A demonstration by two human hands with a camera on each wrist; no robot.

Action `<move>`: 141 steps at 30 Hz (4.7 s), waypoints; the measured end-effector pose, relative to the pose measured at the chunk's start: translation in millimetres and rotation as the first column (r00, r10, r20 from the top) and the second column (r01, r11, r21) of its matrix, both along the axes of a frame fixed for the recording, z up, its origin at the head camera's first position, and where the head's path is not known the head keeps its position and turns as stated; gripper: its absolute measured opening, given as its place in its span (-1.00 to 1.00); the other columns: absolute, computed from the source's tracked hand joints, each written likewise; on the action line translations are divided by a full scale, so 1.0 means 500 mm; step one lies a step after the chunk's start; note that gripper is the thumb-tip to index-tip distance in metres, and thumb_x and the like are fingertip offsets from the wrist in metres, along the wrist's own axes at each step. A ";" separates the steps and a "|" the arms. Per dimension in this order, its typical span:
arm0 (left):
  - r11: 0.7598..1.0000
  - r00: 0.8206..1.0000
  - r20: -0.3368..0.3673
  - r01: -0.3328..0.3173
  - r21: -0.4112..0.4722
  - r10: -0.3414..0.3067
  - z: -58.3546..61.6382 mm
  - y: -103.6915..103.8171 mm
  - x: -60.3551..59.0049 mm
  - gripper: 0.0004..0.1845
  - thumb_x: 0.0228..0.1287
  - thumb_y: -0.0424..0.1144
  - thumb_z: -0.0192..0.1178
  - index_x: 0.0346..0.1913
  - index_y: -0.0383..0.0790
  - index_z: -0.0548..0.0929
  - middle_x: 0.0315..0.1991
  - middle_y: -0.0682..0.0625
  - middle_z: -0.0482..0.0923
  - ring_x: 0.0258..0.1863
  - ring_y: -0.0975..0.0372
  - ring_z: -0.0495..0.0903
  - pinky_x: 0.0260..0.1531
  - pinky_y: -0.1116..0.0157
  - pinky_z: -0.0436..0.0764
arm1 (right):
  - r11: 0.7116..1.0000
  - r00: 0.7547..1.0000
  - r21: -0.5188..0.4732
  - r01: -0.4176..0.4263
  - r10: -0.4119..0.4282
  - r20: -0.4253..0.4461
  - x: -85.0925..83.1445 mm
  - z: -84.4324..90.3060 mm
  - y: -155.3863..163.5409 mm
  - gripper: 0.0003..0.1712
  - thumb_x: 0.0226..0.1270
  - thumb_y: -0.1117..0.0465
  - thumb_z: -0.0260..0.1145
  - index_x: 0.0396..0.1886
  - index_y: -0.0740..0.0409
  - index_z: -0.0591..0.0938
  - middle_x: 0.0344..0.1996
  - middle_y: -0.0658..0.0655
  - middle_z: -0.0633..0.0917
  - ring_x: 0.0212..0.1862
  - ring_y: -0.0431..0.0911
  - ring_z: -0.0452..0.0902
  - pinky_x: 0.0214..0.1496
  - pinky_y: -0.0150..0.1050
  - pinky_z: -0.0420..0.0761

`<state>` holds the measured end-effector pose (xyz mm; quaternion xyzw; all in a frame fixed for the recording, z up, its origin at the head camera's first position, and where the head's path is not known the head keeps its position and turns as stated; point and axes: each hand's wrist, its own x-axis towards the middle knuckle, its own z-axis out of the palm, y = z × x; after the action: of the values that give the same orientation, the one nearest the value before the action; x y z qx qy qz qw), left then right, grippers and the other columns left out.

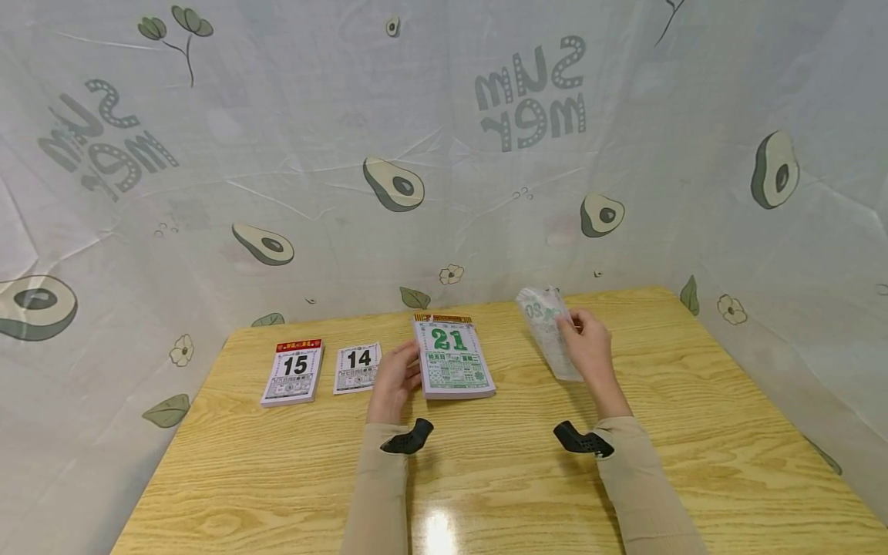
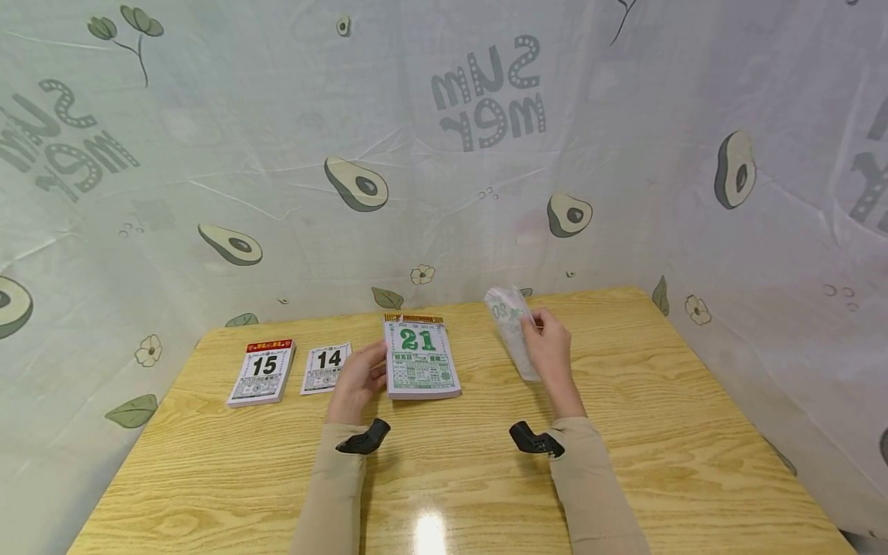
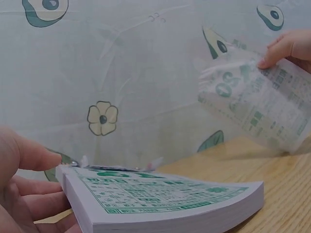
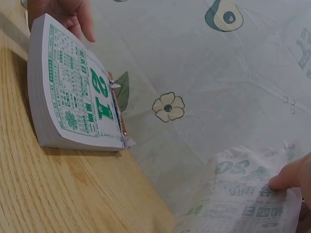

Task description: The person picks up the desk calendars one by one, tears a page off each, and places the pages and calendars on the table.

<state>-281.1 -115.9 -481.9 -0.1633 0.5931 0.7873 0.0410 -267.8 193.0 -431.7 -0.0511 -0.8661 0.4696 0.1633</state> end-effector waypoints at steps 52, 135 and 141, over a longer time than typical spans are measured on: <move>0.998 0.999 0.035 -0.017 0.056 0.015 0.003 -0.019 -0.002 -0.63 0.42 -0.18 0.11 0.20 -0.23 0.56 0.04 -0.09 0.55 -0.22 0.22 0.58 -0.32 0.30 0.63 | 0.786 0.892 0.439 -0.436 0.313 0.325 -0.014 -0.056 -0.003 -0.76 0.37 0.28 0.25 -0.07 0.32 0.68 -0.11 0.32 0.70 -0.07 0.15 0.62 -0.07 0.01 0.61; 0.978 0.992 0.028 0.129 -0.163 -0.126 0.020 -0.044 0.006 -0.52 0.45 -0.12 0.08 0.33 -0.24 0.44 0.21 -0.26 0.49 0.13 0.02 0.56 -0.06 0.14 0.64 | 0.619 0.861 0.634 -0.464 0.145 0.488 0.003 -0.089 -0.086 -0.39 0.50 -0.07 0.08 0.46 -0.05 0.31 0.44 0.26 0.26 0.42 0.33 0.11 0.26 0.41 0.23; 0.968 0.990 0.026 0.139 -0.210 -0.136 0.016 -0.037 0.004 -0.52 0.47 -0.14 0.06 0.35 -0.25 0.42 0.25 -0.26 0.46 0.19 -0.02 0.50 -0.04 0.14 0.62 | 0.625 0.865 0.633 -0.456 0.144 0.481 0.009 -0.088 -0.091 -0.39 0.49 -0.06 0.09 0.46 -0.04 0.32 0.43 0.27 0.28 0.41 0.32 0.12 0.25 0.40 0.25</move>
<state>-279.0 -134.2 -474.1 -0.1295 0.6829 0.7143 0.0812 -263.2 147.6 -475.7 0.0755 -0.9896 0.0865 -0.0861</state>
